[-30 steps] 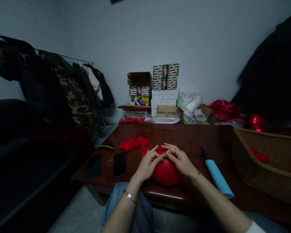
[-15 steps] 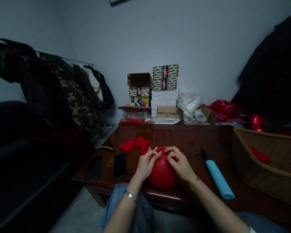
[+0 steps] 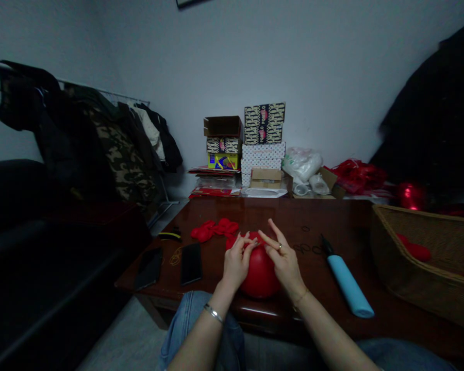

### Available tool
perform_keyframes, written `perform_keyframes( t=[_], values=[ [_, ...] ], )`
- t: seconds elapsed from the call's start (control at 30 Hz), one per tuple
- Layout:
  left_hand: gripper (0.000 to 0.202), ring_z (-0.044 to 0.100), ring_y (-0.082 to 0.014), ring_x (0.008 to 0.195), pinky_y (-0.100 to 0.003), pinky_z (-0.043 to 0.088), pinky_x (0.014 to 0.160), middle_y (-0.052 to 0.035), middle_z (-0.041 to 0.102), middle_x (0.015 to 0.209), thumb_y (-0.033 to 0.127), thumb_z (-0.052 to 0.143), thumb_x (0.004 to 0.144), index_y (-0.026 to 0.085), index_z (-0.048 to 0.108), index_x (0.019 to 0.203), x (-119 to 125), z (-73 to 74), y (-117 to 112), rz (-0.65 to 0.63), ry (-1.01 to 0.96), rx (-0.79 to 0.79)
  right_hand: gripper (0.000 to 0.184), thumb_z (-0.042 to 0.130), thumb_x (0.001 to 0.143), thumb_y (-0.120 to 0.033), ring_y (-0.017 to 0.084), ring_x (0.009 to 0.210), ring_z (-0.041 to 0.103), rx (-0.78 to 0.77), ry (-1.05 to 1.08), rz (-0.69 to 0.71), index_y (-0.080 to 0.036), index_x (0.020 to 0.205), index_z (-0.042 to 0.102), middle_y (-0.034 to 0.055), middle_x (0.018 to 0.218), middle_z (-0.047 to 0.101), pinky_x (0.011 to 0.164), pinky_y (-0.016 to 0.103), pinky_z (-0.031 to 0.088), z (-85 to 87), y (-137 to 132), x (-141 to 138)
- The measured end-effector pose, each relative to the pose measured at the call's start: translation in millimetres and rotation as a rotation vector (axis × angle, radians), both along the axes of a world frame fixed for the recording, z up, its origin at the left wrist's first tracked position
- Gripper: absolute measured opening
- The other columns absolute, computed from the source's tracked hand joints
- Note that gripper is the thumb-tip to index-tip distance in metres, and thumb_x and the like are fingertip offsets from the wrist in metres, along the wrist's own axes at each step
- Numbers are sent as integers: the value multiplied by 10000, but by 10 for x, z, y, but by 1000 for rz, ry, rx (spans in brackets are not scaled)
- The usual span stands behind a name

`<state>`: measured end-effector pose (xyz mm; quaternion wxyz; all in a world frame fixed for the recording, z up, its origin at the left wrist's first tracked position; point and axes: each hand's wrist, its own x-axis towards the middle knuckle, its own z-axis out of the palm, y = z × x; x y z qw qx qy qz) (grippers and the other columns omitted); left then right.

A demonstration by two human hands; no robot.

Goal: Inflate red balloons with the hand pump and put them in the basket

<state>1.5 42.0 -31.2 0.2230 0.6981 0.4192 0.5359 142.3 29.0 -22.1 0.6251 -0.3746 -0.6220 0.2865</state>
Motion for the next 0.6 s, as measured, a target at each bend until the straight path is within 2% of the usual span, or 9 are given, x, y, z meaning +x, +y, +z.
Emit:
perform_keyframes(
  t=[0.07,0.17,0.23,0.37,0.53,0.6],
  values=[
    [129,530,-199,1145,-376,287,1076,-43,689,1016,279,466,876,237,588,872,18,2,-27,7,30,27,350,472,835,-364,213,1284,353,37,20,-159,-288,1156,589,-6,1453,302,1072,410,271,-1,27,-110],
    [134,525,-195,1151,-375,275,1086,-43,690,1007,273,448,884,238,578,884,13,10,-54,5,58,43,380,470,848,-379,201,1223,440,28,128,-294,-252,1194,561,29,1411,380,1054,394,316,-18,67,-222],
    [135,518,-194,1159,-375,276,1087,-43,689,1008,276,441,888,239,572,888,2,12,-62,5,64,42,384,473,848,-373,200,1216,450,11,135,-301,-237,1197,560,38,1384,418,1049,390,328,-36,71,-235],
    [133,505,-202,1172,-381,289,1079,-40,685,1028,291,448,884,247,574,891,-3,2,-67,3,51,14,354,453,856,-345,204,1236,429,27,68,-216,-252,1176,575,33,1404,386,1050,405,326,-55,36,-178],
    [143,497,-195,1181,-389,243,1100,-34,694,993,276,439,886,258,580,863,26,3,-83,-39,67,17,388,493,837,-368,204,1204,465,-1,144,-300,-224,1190,565,46,1391,405,1042,398,345,-58,84,-175],
    [138,496,-197,1183,-394,251,1095,-38,691,1009,277,446,883,257,580,855,24,7,-92,-39,55,8,420,505,825,-396,212,1204,465,-44,134,-287,-219,1203,555,48,1399,391,1034,399,356,-65,128,-175]
  ],
)
